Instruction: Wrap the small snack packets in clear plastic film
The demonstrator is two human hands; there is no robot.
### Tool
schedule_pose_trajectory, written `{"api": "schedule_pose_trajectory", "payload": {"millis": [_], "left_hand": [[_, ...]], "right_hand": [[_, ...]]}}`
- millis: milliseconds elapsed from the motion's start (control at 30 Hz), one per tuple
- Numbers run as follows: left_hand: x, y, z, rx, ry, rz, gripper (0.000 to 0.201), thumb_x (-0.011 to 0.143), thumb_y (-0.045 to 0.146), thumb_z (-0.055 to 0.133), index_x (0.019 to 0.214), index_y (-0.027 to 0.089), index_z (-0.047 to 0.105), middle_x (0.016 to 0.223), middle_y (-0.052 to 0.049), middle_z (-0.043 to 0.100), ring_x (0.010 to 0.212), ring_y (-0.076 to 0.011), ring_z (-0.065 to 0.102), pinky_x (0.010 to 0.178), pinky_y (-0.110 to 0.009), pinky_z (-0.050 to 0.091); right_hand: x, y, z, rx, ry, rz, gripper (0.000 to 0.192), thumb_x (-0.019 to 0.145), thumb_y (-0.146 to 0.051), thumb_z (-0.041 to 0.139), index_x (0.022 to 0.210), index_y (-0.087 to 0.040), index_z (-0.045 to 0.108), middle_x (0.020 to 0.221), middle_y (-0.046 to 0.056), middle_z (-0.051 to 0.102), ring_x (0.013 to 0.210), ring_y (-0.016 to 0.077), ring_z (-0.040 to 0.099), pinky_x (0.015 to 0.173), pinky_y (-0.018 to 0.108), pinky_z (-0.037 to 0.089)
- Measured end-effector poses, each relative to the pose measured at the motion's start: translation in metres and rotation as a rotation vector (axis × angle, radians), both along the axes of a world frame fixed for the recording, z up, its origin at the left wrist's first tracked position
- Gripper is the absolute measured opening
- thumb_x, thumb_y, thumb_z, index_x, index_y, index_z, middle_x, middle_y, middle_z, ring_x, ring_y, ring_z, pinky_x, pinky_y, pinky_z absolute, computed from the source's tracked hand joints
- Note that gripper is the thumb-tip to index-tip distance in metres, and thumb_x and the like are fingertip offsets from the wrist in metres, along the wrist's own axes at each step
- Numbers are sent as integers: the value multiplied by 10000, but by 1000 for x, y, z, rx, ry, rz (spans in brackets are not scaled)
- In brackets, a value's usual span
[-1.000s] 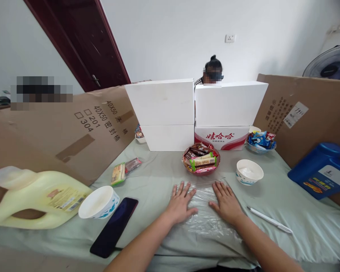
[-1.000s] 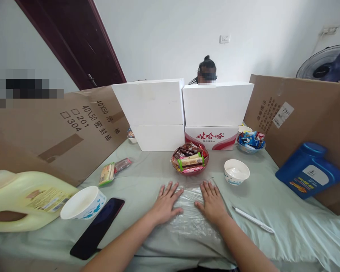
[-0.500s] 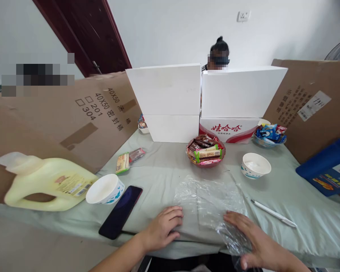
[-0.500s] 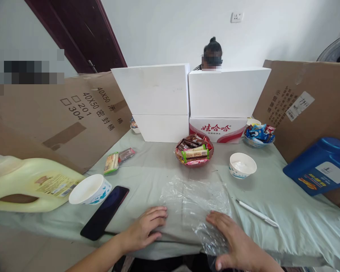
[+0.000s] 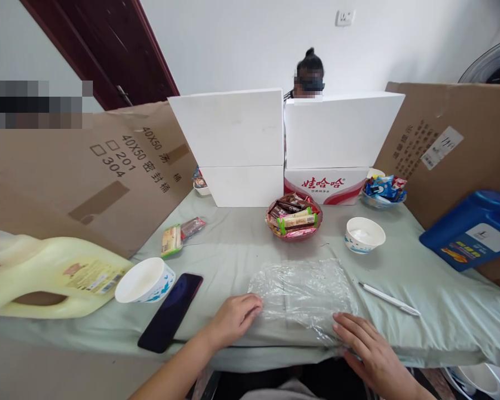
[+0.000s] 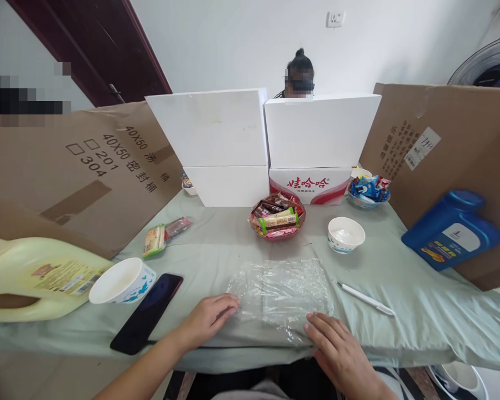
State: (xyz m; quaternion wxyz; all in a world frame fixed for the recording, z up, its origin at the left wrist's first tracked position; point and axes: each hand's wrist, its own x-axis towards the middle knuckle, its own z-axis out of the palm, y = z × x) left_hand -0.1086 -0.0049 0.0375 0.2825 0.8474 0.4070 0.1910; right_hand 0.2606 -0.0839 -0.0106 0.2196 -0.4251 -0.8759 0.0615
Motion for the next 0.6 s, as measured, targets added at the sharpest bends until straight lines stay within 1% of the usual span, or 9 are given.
{"api": "schedule_pose_trajectory", "payload": {"millis": [67, 133, 233, 267, 333, 400, 433, 533, 600], "left_hand": [[2, 5, 1, -8, 26, 19, 215, 933, 229, 420, 932, 220, 635, 925, -34, 689, 854, -162, 644, 797, -270, 498], [5, 10, 1, -26, 11, 40, 214, 923, 235, 434, 926, 226, 649, 931, -32, 686, 856, -161, 638, 797, -272, 497], [10, 22, -2, -71, -100, 123, 159, 873, 237, 492, 846, 210, 646, 994, -47, 674, 904, -169, 633, 824, -285, 496], [12, 27, -5, -102, -148, 179, 120, 842, 230, 517, 824, 202, 632, 969, -47, 674, 883, -170, 637, 806, -285, 502], [18, 39, -13, -197, -234, 314, 79, 783, 205, 550, 845, 193, 597, 839, -22, 672, 772, -161, 647, 734, -276, 513], [24, 52, -22, -285, -270, 456, 176, 762, 177, 556, 938, 190, 563, 714, 22, 646, 650, -145, 642, 665, -259, 509], [27, 58, -27, -306, -259, 518, 224, 762, 162, 555, 985, 189, 546, 687, 38, 635, 606, -136, 637, 644, -251, 504], [35, 69, -36, -288, -182, 633, 298, 773, 125, 557, 1060, 194, 521, 698, 55, 622, 541, -112, 618, 617, -231, 489], [38, 71, -38, -262, -157, 650, 310, 780, 113, 565, 1075, 201, 524, 724, 50, 616, 565, -110, 616, 633, -230, 482]], "right_hand": [[-2, 5, 5, -53, 55, 6, 344, 902, -180, 506, 1219, -282, 592, 1259, 46, 632, 1221, 203, 538, 1003, 364, 470], [-3, 12, 11, -127, 164, -41, 231, 921, -216, 467, 1065, -262, 642, 1202, 60, 652, 1176, 205, 566, 974, 362, 487], [-5, 27, 14, -252, 351, -203, 228, 936, -340, 436, 968, -240, 638, 1197, 97, 639, 1121, 225, 592, 926, 375, 506], [-7, 34, 14, -301, 406, -271, 247, 930, -389, 440, 973, -237, 630, 1170, 102, 647, 1078, 227, 611, 900, 374, 515], [-10, 49, 10, -377, 501, -418, 315, 899, -473, 462, 1044, -229, 600, 1056, 98, 675, 942, 219, 650, 825, 363, 533], [-14, 66, 6, -407, 565, -548, 433, 855, -523, 485, 1140, -203, 547, 943, 79, 677, 777, 200, 654, 731, 349, 537], [-16, 74, 4, -408, 577, -596, 489, 837, -533, 491, 1181, -187, 519, 916, 69, 671, 717, 191, 642, 699, 346, 531], [-20, 90, 0, -407, 532, -667, 591, 802, -535, 503, 1255, -156, 468, 920, 59, 659, 635, 174, 608, 669, 349, 506], [-22, 96, -1, -403, 467, -696, 648, 779, -548, 530, 1283, -147, 455, 941, 61, 658, 633, 176, 603, 681, 353, 493]]}}
